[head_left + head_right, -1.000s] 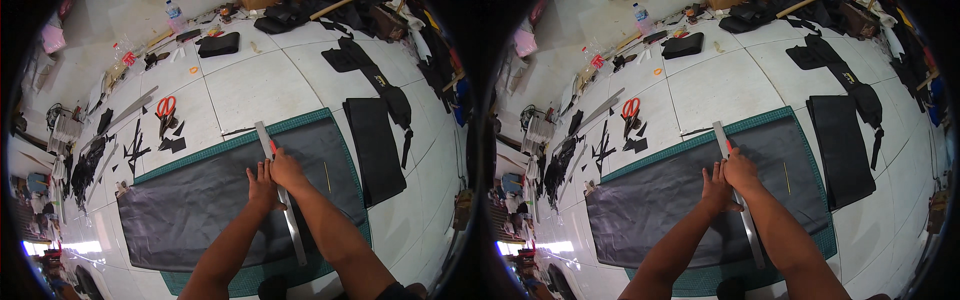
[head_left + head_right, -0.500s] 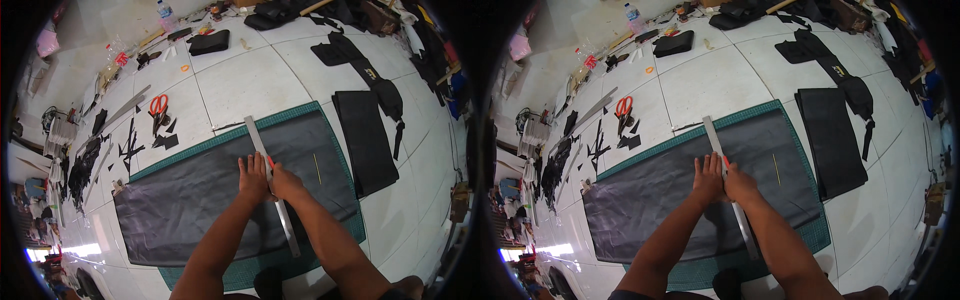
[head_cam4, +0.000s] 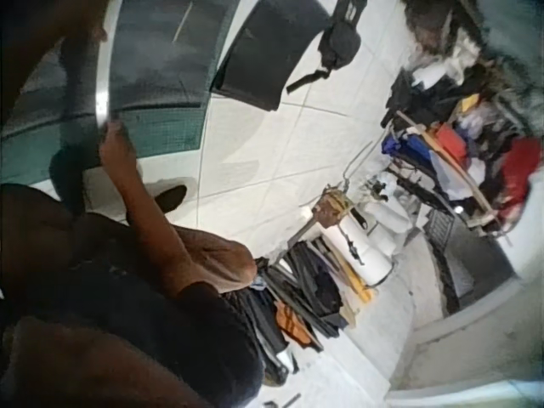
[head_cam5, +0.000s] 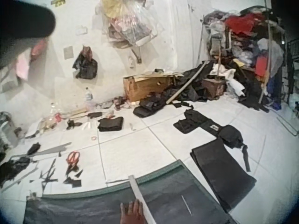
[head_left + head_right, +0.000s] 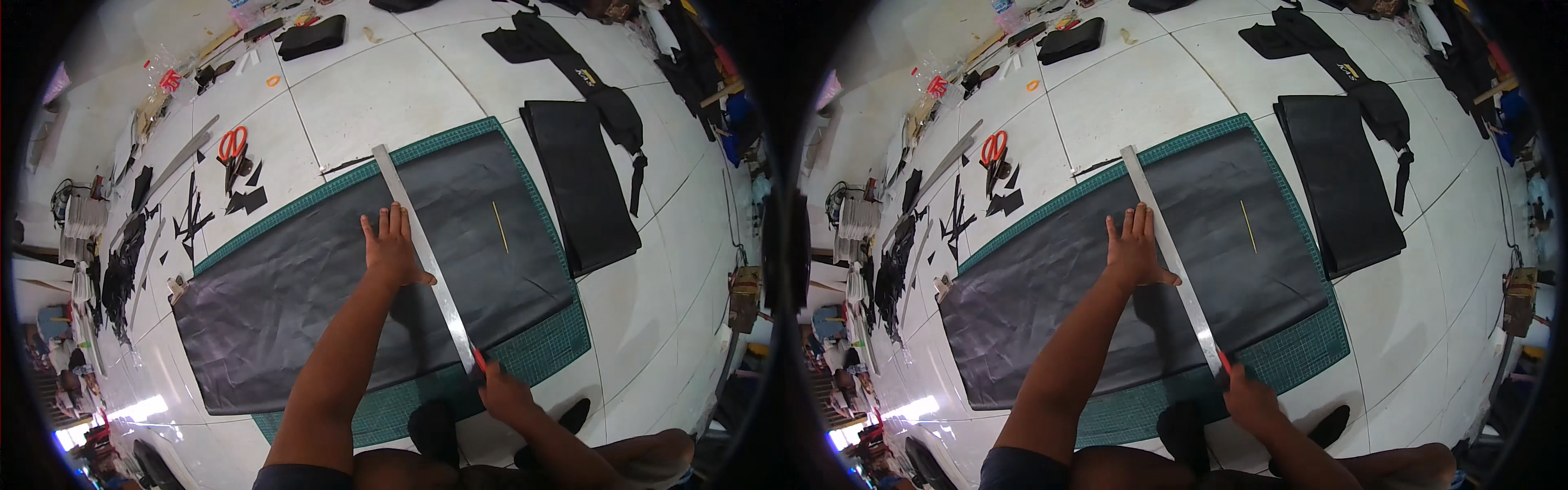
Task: Cutting and marking a large piece of dark fabric using a utility knife and a ruler.
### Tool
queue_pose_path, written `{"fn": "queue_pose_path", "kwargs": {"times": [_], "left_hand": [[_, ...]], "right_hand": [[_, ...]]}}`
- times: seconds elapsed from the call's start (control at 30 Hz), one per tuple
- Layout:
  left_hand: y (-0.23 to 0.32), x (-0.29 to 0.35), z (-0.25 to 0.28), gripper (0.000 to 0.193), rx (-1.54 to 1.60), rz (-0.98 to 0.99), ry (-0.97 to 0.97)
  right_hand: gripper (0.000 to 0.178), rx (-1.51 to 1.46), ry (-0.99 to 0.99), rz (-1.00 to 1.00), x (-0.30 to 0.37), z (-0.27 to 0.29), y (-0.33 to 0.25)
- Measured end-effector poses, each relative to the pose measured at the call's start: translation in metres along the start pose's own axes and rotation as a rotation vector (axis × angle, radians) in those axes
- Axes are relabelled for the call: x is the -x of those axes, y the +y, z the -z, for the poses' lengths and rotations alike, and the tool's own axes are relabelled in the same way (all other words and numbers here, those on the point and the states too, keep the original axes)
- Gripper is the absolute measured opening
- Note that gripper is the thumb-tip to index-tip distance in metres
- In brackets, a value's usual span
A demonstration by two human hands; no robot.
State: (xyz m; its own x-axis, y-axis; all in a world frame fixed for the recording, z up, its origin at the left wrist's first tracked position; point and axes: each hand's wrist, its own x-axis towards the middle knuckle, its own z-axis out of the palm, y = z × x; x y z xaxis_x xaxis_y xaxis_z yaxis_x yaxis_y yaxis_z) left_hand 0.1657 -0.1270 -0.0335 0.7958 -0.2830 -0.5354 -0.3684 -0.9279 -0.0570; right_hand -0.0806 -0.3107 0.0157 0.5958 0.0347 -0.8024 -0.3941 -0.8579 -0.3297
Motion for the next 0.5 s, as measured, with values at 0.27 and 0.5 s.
{"fn": "queue_pose_path", "kwargs": {"times": [0.27, 0.5], "left_hand": [[-0.003, -0.002, -0.009, 0.155, 0.009, 0.014, -0.017], [-0.003, 0.000, -0.007, 0.150, 0.061, 0.022, -0.017]], "right_hand": [[0.030, 0.095, -0.113, -0.139, 0.032, -0.023, 0.037], [0.027, -1.299, 0.494, -0.130, -0.008, -0.003, 0.071]]}}
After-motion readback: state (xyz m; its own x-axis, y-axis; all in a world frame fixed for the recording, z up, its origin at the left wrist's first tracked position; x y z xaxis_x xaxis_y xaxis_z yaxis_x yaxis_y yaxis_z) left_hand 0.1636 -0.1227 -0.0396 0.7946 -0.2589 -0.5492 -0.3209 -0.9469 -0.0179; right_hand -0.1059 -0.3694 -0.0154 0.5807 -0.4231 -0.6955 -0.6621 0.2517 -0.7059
